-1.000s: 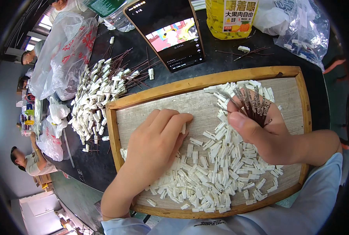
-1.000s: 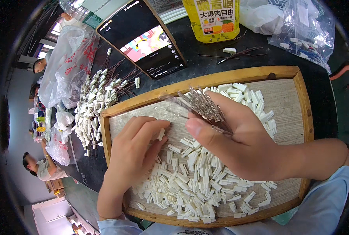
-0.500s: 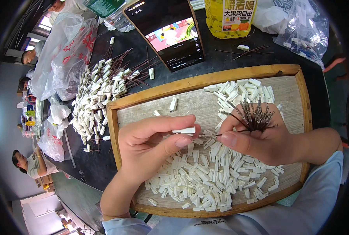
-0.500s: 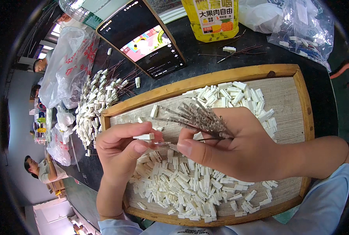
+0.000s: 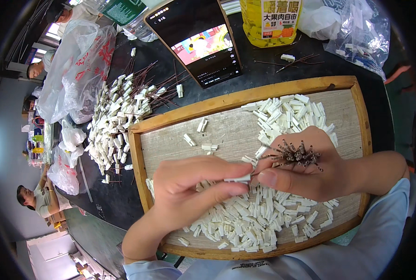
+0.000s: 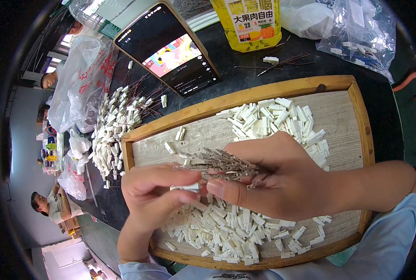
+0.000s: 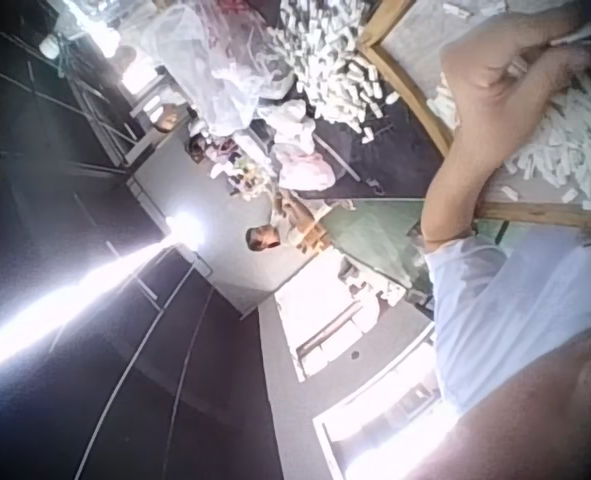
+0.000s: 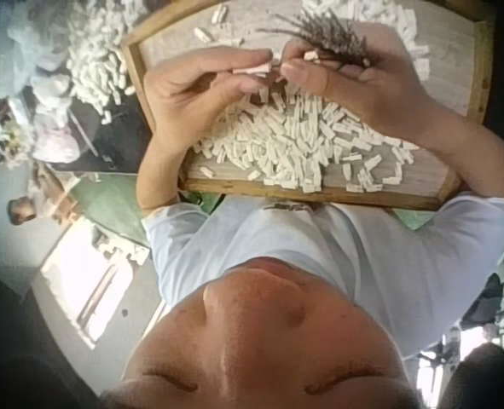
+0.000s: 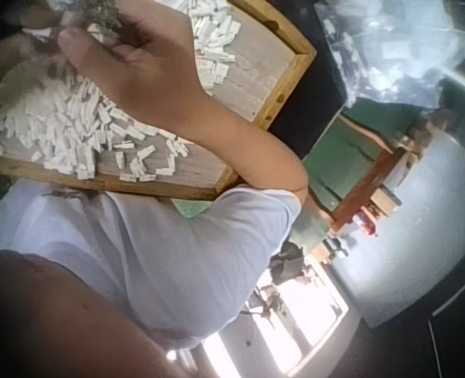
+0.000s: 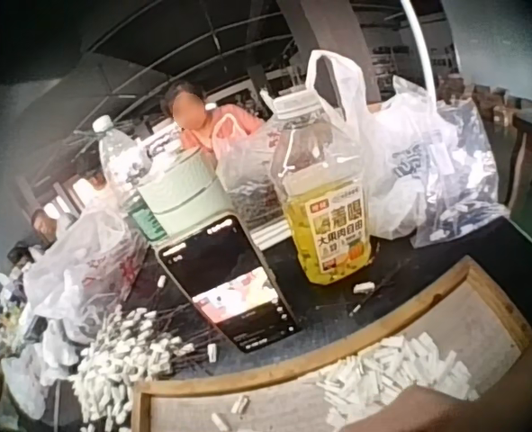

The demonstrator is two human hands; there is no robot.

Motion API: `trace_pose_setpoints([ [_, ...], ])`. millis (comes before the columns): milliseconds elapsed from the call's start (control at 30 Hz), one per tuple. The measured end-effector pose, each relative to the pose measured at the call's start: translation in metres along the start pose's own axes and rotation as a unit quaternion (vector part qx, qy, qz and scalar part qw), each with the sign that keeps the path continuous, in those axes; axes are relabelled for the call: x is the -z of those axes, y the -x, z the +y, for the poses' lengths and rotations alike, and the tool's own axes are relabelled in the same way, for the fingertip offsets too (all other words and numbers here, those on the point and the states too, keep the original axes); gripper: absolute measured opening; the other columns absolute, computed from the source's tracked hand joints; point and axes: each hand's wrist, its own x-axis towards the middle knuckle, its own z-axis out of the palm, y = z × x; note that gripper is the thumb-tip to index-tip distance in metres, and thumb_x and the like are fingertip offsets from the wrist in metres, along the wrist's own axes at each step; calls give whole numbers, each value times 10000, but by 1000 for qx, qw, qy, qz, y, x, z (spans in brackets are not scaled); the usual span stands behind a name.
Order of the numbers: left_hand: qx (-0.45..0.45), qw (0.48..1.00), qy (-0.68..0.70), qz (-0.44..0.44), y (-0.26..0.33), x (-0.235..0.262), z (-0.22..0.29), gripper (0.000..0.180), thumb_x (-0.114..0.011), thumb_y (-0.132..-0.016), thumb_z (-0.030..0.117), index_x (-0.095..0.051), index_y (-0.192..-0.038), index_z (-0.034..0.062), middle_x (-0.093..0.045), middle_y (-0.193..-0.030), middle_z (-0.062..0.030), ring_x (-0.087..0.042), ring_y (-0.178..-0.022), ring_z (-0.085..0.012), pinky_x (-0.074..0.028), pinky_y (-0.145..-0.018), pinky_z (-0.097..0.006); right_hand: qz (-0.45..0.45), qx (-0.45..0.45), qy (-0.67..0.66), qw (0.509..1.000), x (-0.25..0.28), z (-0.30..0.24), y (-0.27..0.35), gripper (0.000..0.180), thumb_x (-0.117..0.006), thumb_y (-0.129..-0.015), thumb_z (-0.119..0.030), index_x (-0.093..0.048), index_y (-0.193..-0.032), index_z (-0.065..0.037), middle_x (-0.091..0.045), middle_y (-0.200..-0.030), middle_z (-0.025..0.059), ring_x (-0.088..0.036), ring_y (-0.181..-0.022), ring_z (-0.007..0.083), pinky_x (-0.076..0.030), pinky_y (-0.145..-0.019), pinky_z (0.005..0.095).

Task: The person inserts metal pins into white plastic connector housings by hand, assembling connector assemblies.

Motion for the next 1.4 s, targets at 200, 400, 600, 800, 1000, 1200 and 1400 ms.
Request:
trace_pose_setpoints([
  [200,-72,992,-101,-26,0,-1,8,198,-720,-727,1,-680,-921,-7,-690,-872,-126,-675,-768,-211,-514,-661,-265,-20,20,33,999,-3,3,-1,198,-632,-876,-184,-559,-810,-13,-476,-567,-13,-414,-540,33,-331,-475,233],
  [400,-47,955,-93,276,-9,61,-7,142,-619,-842,18,-634,-975,-30,-644,-899,-77,-602,-796,-119,-481,-747,-238,27,-86,-125,988,-4,8,0,259,-536,-939,-276,-458,-989,-34,-399,-660,-33,-315,-571,38,-280,-494,232],
  [600,-70,774,-558,289,-7,100,-11,210,-638,-840,116,-619,-1027,22,-647,-915,-50,-584,-808,-130,-427,-706,-274,-3,-142,-110,984,-5,2,-1,181,-451,-968,-194,-462,-1015,-20,-420,-743,-48,-363,-656,19,-330,-579,193],
  [800,-130,815,-557,95,-17,26,-11,215,-685,-744,50,-648,-955,34,-652,-892,-90,-603,-811,-230,-462,-689,-309,28,-127,-124,984,-5,5,1,185,-519,-936,-218,-482,-942,-37,-425,-701,-34,-369,-632,22,-327,-544,207],
  [1000,-134,817,-558,52,-21,27,-31,247,-657,-710,-6,-644,-952,44,-640,-879,-78,-599,-829,-239,-484,-710,-336,36,-176,-142,973,0,-4,-2,171,-562,-906,-200,-523,-915,-34,-487,-738,-38,-407,-652,4,-345,-557,182],
  [1200,-124,956,-211,163,-15,16,-26,313,-576,-833,-26,-586,-1141,28,-593,-970,-102,-582,-846,-163,-475,-673,-290,59,-116,-139,982,-3,7,2,174,-591,-896,-213,-535,-908,-49,-472,-680,-64,-391,-585,-6,-318,-504,177],
  [1400,-87,996,36,1,-5,15,-16,346,-439,-912,-23,-444,-1257,-44,-476,-1080,-98,-541,-898,-134,-459,-789,-258,75,-108,-125,983,-5,1,3,132,-618,-881,-169,-575,-851,-48,-465,-605,-84,-375,-526,-12,-282,-458,179],
])
